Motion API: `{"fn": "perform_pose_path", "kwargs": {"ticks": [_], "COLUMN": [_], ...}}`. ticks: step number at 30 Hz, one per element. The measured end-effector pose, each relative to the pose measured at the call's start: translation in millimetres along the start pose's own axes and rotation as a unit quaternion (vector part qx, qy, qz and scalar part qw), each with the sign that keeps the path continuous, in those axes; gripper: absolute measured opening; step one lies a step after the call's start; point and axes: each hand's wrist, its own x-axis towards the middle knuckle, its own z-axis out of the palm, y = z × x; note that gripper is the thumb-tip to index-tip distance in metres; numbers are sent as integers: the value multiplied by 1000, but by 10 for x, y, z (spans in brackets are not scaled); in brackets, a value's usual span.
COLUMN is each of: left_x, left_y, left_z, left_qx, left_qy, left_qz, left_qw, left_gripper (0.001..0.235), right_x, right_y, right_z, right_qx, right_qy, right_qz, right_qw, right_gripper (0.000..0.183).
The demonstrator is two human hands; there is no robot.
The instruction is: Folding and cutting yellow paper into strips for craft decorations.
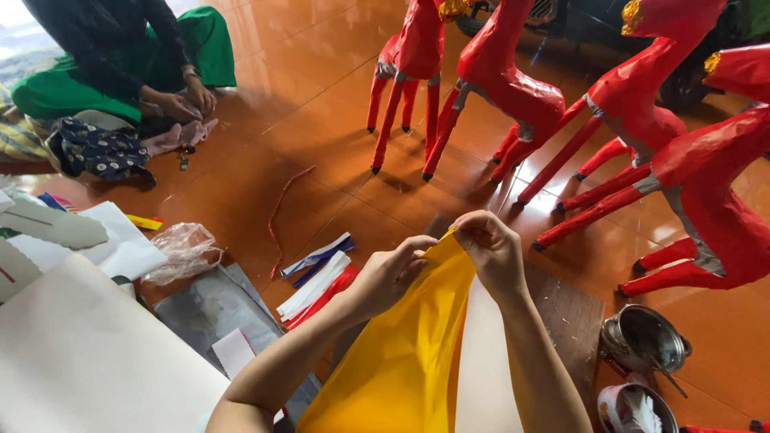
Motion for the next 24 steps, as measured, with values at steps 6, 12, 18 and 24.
{"fn": "perform_pose_path", "kwargs": {"ticks": [6,12,18,24], "left_x": [-7,-21,-14,-20], "left_y": [45,-1,14,73], "left_z": [3,-4,21,21], "left_qx": [-27,6,27,6], "left_qy": [-14,-25,-25,13], "left_qz": [-9,-10,-27,-25], "left_qw": [999,1000,999,1000], "left_gripper": [32,33,36,34], "right_x": [-7,-10,-34,-48], "right_y": [72,39,82,-60], "right_z": [-82,-94,-64,-46], "right_qx": [29,32,32,12], "right_qy": [-17,-10,-4,-9], "right_qz": [-22,-12,-29,-31], "right_qw": [999,999,999,999], "right_gripper": [7,8,8,6]}}
